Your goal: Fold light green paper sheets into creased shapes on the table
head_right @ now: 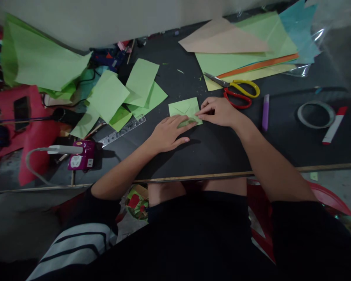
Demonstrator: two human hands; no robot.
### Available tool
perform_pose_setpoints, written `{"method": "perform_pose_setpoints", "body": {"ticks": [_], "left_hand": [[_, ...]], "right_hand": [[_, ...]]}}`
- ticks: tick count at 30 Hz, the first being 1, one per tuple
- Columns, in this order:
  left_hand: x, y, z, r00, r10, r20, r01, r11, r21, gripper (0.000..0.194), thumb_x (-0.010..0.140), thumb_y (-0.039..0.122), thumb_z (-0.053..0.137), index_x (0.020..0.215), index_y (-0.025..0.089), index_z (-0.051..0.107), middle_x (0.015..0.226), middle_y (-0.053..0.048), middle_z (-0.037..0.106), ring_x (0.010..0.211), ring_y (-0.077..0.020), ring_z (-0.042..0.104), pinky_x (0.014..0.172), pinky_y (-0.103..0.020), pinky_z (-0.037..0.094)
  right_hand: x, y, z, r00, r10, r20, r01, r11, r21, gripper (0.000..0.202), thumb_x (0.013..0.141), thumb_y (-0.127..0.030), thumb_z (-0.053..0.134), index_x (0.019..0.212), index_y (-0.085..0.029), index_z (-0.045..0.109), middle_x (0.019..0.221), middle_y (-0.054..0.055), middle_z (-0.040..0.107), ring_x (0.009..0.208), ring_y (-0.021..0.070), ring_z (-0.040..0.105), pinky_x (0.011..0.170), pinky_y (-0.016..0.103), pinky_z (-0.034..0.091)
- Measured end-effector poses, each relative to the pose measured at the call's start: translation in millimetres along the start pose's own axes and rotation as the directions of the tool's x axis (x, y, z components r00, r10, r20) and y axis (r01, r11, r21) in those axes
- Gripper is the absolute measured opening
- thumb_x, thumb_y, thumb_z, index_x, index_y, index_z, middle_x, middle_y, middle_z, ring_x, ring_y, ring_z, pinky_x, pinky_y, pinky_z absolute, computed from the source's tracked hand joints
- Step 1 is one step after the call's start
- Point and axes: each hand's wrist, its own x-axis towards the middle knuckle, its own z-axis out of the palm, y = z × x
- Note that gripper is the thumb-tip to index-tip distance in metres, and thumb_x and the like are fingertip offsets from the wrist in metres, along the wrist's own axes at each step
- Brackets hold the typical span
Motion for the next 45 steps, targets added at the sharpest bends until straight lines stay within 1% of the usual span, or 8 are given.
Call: {"method": "perform_pose_setpoints", "body": {"ticks": [5, 10, 20, 26, 30, 35, 41, 45], "left_hand": [[5, 12, 3.2, 0.998, -0.057, -0.023, 0.058, 0.997, 0.043, 0.086, 0.107, 0.076, 0.012, 0.166, 0.027, 0.052, 0.165, -0.015, 0.057, 0.153, -0.0329, 0.054, 0.121, -0.047, 0.045], [4, 17, 2.0, 0.995, -0.097, -0.020, 0.098, 0.992, 0.083, 0.088, 0.107, 0.076, 0.008, 0.167, 0.028, 0.050, 0.162, -0.015, 0.059, 0.149, -0.0331, 0.055, 0.118, -0.046, 0.044], [10, 45, -2.6, 0.971, -0.240, -0.009, 0.239, 0.960, 0.144, 0.092, 0.107, 0.073, 0.005, 0.161, 0.019, 0.057, 0.156, -0.019, 0.062, 0.138, -0.0340, 0.060, 0.110, -0.046, 0.046], [13, 43, -1.9, 0.957, -0.289, 0.041, 0.285, 0.956, 0.075, 0.085, 0.109, 0.072, 0.015, 0.166, 0.021, 0.051, 0.162, -0.018, 0.058, 0.143, -0.0366, 0.057, 0.112, -0.048, 0.046], [13, 43, -1.1, 0.951, -0.304, 0.046, 0.302, 0.952, 0.057, 0.085, 0.108, 0.074, 0.017, 0.165, 0.023, 0.052, 0.164, -0.018, 0.056, 0.145, -0.0391, 0.054, 0.112, -0.050, 0.045], [14, 43, 0.0, 0.940, -0.337, 0.053, 0.334, 0.940, 0.064, 0.080, 0.109, 0.072, 0.019, 0.170, 0.028, 0.044, 0.166, -0.016, 0.055, 0.148, -0.0380, 0.053, 0.112, -0.049, 0.045], [12, 39, 5.9, 0.953, -0.301, -0.031, 0.301, 0.954, 0.010, 0.086, 0.108, 0.072, 0.008, 0.166, 0.025, 0.050, 0.160, -0.017, 0.059, 0.143, -0.0354, 0.055, 0.107, -0.048, 0.046], [14, 41, 5.5, 0.947, -0.320, -0.036, 0.321, 0.947, 0.006, 0.081, 0.110, 0.071, 0.012, 0.165, 0.026, 0.052, 0.158, -0.016, 0.061, 0.141, -0.0347, 0.057, 0.108, -0.049, 0.046]], "right_hand": [[1, 3, -2, 0.999, -0.019, 0.046, 0.019, 1.000, 0.001, 0.032, 0.091, -0.056, 0.074, 0.107, -0.035, 0.091, 0.115, 0.008, 0.080, 0.088, 0.0253, 0.071, 0.081, 0.044, 0.058], [1, 0, 0, 0.998, -0.001, 0.058, 0.002, 1.000, -0.009, 0.030, 0.091, -0.055, 0.075, 0.107, -0.037, 0.091, 0.114, 0.007, 0.079, 0.082, 0.0237, 0.069, 0.078, 0.043, 0.057], [1, -3, 4, 1.000, 0.019, 0.021, -0.019, 1.000, 0.006, 0.025, 0.089, -0.051, 0.077, 0.103, -0.037, 0.091, 0.110, 0.006, 0.079, 0.078, 0.0204, 0.065, 0.075, 0.040, 0.056], [0, -11, 8, 0.998, 0.050, -0.048, -0.050, 0.999, 0.001, 0.024, 0.090, -0.049, 0.074, 0.095, -0.032, 0.091, 0.105, 0.007, 0.078, 0.078, 0.0210, 0.065, 0.075, 0.041, 0.055], [0, -14, 4, 0.999, 0.033, 0.009, -0.033, 0.999, 0.034, 0.030, 0.084, -0.056, 0.078, 0.095, -0.032, 0.092, 0.105, 0.008, 0.078, 0.078, 0.0213, 0.064, 0.073, 0.040, 0.054], [1, -8, 0, 0.998, 0.013, 0.068, -0.016, 0.999, 0.050, 0.032, 0.080, -0.061, 0.083, 0.099, -0.036, 0.092, 0.109, 0.006, 0.077, 0.076, 0.0210, 0.063, 0.074, 0.041, 0.055], [0, -6, -4, 0.994, -0.004, 0.106, 0.000, 0.999, 0.034, 0.028, 0.087, -0.055, 0.076, 0.101, -0.036, 0.091, 0.113, 0.007, 0.076, 0.087, 0.0245, 0.069, 0.083, 0.044, 0.057], [1, -4, -4, 0.994, -0.021, 0.106, 0.019, 1.000, 0.023, 0.030, 0.087, -0.059, 0.076, 0.101, -0.036, 0.091, 0.113, 0.006, 0.078, 0.089, 0.0246, 0.070, 0.084, 0.043, 0.057]]}}
